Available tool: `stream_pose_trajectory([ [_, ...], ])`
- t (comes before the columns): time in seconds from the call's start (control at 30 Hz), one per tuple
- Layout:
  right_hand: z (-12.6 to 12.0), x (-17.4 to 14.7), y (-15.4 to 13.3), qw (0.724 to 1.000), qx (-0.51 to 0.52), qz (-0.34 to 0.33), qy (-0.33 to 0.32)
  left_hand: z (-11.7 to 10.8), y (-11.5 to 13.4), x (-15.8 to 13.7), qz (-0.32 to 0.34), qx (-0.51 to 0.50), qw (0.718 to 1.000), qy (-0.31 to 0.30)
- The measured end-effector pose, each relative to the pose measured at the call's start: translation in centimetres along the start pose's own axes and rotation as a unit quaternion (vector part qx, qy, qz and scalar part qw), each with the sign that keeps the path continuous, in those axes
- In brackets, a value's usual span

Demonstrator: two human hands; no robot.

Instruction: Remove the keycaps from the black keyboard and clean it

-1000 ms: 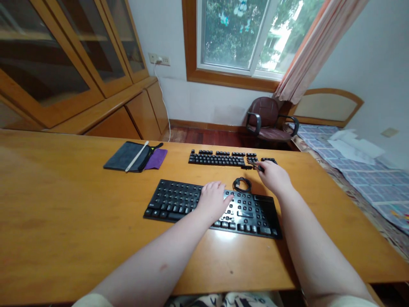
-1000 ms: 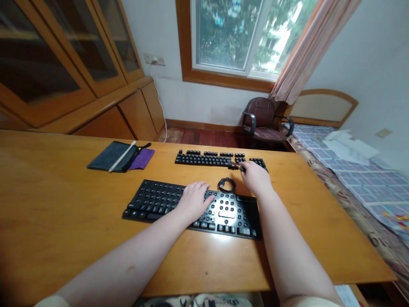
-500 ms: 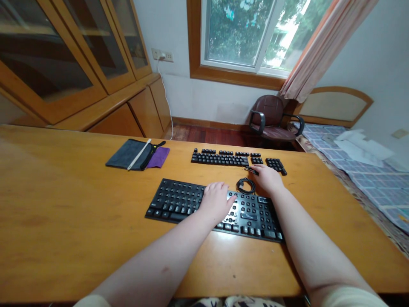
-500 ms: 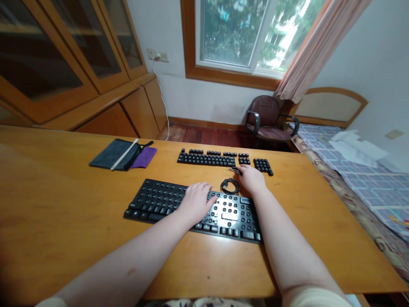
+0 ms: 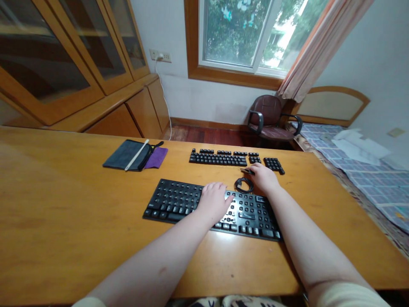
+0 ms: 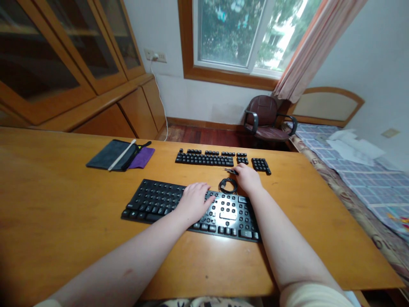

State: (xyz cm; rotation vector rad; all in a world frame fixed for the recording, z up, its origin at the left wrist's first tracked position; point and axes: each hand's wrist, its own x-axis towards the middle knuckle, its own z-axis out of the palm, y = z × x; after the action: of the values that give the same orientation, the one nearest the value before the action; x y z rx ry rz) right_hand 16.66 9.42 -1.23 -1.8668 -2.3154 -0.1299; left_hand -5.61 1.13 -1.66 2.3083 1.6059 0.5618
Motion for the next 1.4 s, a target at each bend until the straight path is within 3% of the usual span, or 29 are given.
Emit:
stream_pose_trajectory([
  [0.2,0.4,-0.2,0.4,1.0,0.008,-0.017,0.008,0.1,-0.1,0.0,0.006,0.001,1.0,0.004],
  [0.6,-0.2,-0.2,-0.4,0.997,-0.001,-0.06,-0.042,0.0,0.0,0.0,0.009,0.003,1.0,0.003],
  [1.4,0.1,0.0,-0.5,0.998,0.019,-0.012,-0.066,-0.1,0.0,0.0,0.006,0.019,1.0,-0.013],
])
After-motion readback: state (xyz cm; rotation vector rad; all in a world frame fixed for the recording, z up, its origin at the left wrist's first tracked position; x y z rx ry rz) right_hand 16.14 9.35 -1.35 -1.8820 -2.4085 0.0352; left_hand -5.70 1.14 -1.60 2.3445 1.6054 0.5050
